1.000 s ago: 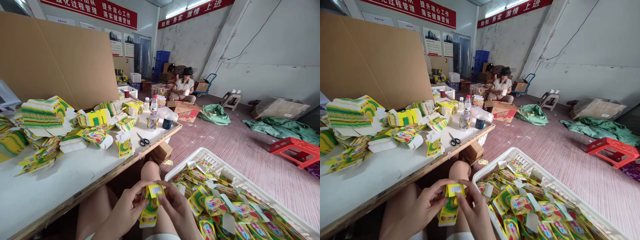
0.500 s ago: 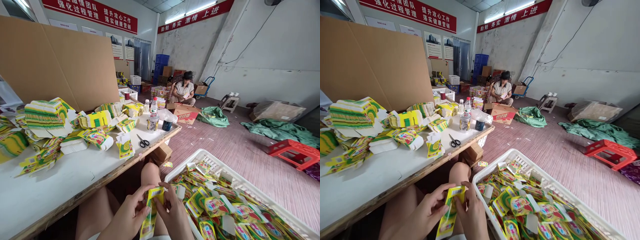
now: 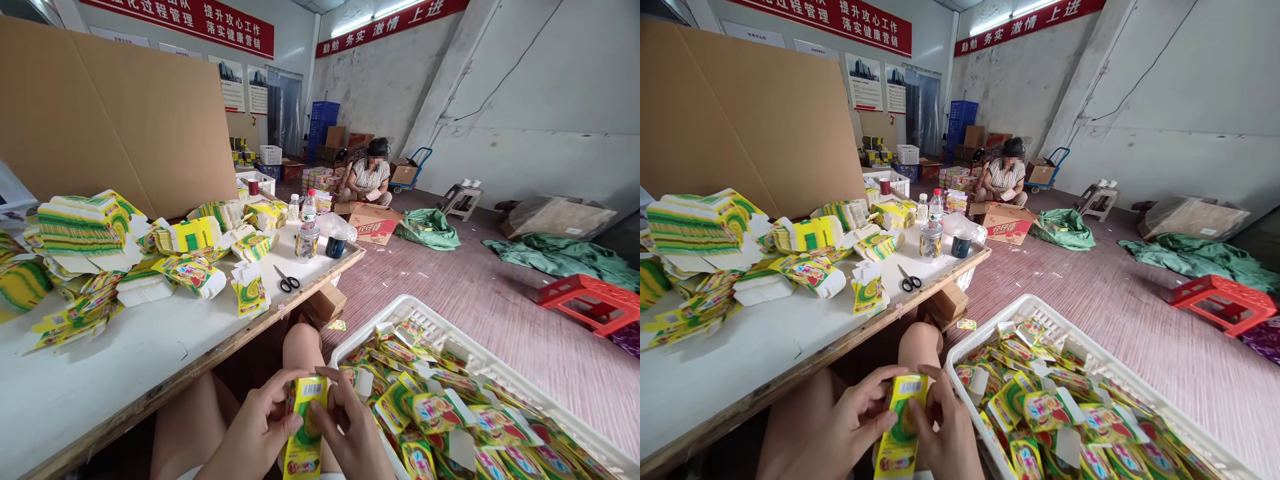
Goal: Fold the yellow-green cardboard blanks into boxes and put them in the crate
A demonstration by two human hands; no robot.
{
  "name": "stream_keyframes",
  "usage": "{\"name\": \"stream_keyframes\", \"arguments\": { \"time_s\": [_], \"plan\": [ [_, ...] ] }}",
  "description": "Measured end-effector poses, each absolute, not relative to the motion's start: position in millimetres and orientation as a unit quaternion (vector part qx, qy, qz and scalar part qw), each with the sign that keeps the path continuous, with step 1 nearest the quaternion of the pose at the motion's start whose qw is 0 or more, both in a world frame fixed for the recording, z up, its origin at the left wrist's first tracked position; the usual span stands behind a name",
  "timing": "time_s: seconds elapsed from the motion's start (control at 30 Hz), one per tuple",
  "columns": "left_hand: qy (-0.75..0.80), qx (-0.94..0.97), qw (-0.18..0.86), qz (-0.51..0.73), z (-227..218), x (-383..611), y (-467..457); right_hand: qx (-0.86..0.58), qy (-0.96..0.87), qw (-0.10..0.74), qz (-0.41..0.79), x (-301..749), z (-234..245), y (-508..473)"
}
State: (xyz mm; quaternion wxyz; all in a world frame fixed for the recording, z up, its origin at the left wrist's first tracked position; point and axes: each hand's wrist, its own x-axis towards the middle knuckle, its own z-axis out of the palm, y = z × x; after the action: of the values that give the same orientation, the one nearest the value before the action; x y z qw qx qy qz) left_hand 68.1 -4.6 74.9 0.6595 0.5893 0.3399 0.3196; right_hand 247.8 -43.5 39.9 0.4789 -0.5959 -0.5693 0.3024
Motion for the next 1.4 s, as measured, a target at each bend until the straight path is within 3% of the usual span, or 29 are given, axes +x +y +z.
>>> {"name": "stream_keyframes", "arguments": {
  "time_s": [0.27, 0.4, 0.5, 0.57, 0.63, 0.7, 0.93, 1.13, 1.4],
  "plan": [
    [0.341, 0.613, 0.634, 0.326, 67.0, 92.6, -7.0, -0.561, -0.461, 0.588, 0.357, 258.1, 36.6, -46.9],
    [0.329, 0.669, 0.574, 0.339, 74.6, 106.3, -8.5, -0.566, -0.466, 0.607, 0.308, 267.8, 41.6, -55.3],
    [0.345, 0.74, 0.445, 0.367, 79.2, 100.4, 18.5, -0.634, -0.51, 0.566, 0.134, 293.1, 51.8, -58.9],
    [0.407, 0.762, 0.308, 0.399, 76.8, 87.5, 53.6, -0.682, -0.519, 0.516, -0.014, 313.3, 56.6, -58.5],
    [0.468, 0.773, 0.173, 0.393, 70.0, 71.2, 94.4, -0.703, -0.519, 0.481, -0.075, 326.3, 57.5, -56.4],
    [0.512, 0.776, 0.116, 0.35, 60.5, 56.0, 130.0, -0.7, -0.528, 0.478, -0.056, 327.9, 54.8, -53.2],
    [0.52, 0.798, 0.145, 0.267, 38.6, 36.2, 156.7, -0.676, -0.529, 0.503, 0.1, 302.7, 46.4, -45.1],
    [0.522, 0.796, 0.14, 0.275, 39.7, 30.7, 144.2, -0.669, -0.524, 0.482, 0.211, 287.9, 49.0, -40.9],
    [0.478, 0.826, 0.108, 0.279, 39.6, 12.2, 137.7, -0.648, -0.48, 0.527, 0.268, 263.0, 36.4, -38.2]
  ]
}}
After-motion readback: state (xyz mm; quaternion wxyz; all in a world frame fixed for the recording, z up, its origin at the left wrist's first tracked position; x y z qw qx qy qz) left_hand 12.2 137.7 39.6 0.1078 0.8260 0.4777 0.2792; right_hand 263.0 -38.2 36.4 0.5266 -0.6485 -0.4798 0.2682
